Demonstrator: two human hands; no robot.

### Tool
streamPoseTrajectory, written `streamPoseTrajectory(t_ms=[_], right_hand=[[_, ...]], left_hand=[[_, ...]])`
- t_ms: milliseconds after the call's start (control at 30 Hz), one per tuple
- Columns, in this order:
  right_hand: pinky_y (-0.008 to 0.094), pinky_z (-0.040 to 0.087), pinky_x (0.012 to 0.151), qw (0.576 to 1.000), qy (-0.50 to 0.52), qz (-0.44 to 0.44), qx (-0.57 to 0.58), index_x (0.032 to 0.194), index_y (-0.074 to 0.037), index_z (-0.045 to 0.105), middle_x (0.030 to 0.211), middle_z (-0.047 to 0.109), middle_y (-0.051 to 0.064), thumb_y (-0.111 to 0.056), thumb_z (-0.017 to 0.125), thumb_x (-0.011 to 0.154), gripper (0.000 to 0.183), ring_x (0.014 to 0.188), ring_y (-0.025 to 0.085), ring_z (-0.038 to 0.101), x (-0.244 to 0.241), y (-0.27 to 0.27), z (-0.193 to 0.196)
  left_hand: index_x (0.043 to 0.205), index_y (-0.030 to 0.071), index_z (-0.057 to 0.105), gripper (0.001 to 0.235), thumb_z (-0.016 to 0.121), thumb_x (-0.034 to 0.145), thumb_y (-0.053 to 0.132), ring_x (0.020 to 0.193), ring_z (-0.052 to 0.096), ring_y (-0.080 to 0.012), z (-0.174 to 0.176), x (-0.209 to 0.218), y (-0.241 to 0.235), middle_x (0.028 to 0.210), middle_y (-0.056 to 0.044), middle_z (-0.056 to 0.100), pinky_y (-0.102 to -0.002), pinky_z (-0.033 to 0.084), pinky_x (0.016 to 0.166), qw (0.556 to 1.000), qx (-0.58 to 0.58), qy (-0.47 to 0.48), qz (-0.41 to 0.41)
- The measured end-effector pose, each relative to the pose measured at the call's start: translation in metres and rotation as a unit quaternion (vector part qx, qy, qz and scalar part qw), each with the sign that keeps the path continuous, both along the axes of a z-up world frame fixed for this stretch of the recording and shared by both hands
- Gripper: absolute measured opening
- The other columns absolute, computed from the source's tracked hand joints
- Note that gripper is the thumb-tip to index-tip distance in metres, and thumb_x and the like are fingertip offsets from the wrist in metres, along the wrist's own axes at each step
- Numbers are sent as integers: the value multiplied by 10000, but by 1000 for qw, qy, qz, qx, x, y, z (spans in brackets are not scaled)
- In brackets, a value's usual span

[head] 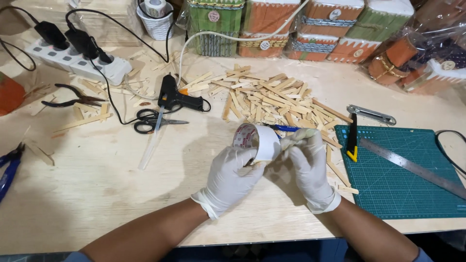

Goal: Assembling a wooden container by applying tape to wooden sticks and trimming them with pliers.

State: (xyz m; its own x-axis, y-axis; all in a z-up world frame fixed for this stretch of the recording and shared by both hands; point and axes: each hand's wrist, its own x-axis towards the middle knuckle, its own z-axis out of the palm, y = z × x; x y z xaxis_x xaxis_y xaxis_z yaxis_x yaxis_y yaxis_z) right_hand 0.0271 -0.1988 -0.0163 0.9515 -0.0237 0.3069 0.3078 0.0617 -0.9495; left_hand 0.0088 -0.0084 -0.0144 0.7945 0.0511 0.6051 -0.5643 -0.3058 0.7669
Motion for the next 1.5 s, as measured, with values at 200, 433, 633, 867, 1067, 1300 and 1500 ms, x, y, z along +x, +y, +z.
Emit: streamPoseTrajectory(t_ms=[200, 433, 633, 867, 1067, 1300, 1500], right_hand=[[282, 506, 663, 980, -148, -120, -56, 1091, -106, 443, 807, 695, 138, -380, 419, 1106, 275, 662, 198, 651, 18, -6, 8], [256, 461, 651, 970, -73, -222, -70, 1070, -92, 482, 800, 604, 78, -144, 346, 1108, 150, 712, 159, 584, 39, -16, 1], [266, 451, 678, 965, -34, -247, -79, 967, -81, 529, 747, 584, 74, -166, 353, 1120, 248, 656, 146, 514, 36, -14, -2], [250, 413, 566, 975, 13, -214, -50, 973, -94, 560, 696, 558, 49, -283, 381, 1150, 315, 629, 134, 536, 32, -14, -8], [261, 399, 535, 981, 28, -183, -58, 915, -97, 582, 695, 557, 17, -169, 431, 1077, 233, 597, 123, 498, 23, 5, 9], [290, 491, 639, 950, -168, -101, -241, 705, -100, 530, 702, 635, 24, -48, 522, 974, 274, 662, 152, 611, 24, 0, 9], [332, 452, 833, 875, -305, -133, -351, 768, -203, 696, 773, 665, -37, -339, 748, 892, 191, 751, 211, 578, 12, 12, 26]], left_hand=[[964, 134, 736, 182, 791, 792, 117, 730, 688, -308, -24, -2, -31, 778, -75, 688, -413, 570, 674, 997, 15, -73, -30], [967, 47, 657, 137, 604, 867, 124, 680, 631, -363, 23, -6, -3, 760, -132, 674, -461, 496, 654, 983, 113, -67, -132], [978, 80, 662, 163, 561, 888, 171, 799, 685, -317, 28, -8, 1, 856, -98, 717, -416, 524, 721, 981, 101, 5, -166], [997, 75, 667, 168, 601, 877, 172, 748, 654, -352, 19, -6, 0, 795, -117, 691, -449, 517, 701, 982, 128, -26, -137], [1034, 58, 697, 163, 619, 921, 146, 797, 681, -330, 32, -2, 14, 902, -121, 737, -441, 551, 729, 984, 126, -33, -120], [1148, 53, 688, 342, 674, 911, 298, 976, 727, -277, 5, 9, 19, 1078, -110, 764, -394, 581, 833, 995, 68, 69, -14], [1113, 32, 704, 247, 716, 899, 155, 884, 731, -383, 1, 14, 14, 922, -171, 744, -444, 586, 766, 999, 30, 9, -42]])
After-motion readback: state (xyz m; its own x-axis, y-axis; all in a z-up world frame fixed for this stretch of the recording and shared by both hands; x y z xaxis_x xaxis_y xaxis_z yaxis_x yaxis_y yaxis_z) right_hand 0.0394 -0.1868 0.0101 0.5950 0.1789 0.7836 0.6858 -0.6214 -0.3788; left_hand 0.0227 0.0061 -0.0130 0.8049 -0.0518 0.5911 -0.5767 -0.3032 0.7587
